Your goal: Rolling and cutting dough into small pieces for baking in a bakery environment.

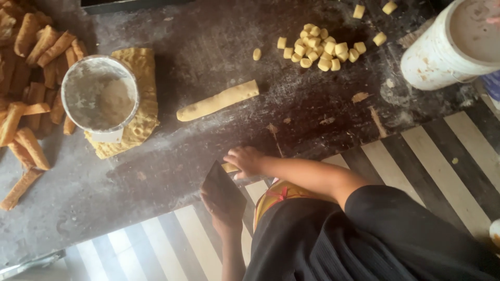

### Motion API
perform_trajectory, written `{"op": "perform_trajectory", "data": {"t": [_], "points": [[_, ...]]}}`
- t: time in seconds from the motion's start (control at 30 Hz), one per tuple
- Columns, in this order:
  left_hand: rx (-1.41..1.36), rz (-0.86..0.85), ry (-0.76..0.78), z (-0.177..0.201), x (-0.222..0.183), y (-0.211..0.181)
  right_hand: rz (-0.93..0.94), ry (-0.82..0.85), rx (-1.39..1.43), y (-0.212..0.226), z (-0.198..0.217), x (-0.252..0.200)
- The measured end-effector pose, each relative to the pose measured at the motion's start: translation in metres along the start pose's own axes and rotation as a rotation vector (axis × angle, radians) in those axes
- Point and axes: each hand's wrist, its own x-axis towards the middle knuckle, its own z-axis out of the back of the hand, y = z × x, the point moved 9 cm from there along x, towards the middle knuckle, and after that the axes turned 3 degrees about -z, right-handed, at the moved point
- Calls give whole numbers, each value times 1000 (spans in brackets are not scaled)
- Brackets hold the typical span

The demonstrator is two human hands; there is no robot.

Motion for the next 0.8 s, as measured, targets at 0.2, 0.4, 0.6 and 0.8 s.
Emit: {"op": "perform_trajectory", "data": {"t": [0.2,0.4,0.6,0.8], "points": [[1125,-362,-579,-49,-26,30,115,-116,-186,8,-17,17],[-15,190,253,48,6,-26,75,-85,-122,-16,-5,-17],[-309,-159,-132,-31,-10,40,61,-275,63,-40,26,-73],[-124,-342,-88,-18,4,-2,82,-338,155,-24,31,-64]]}}
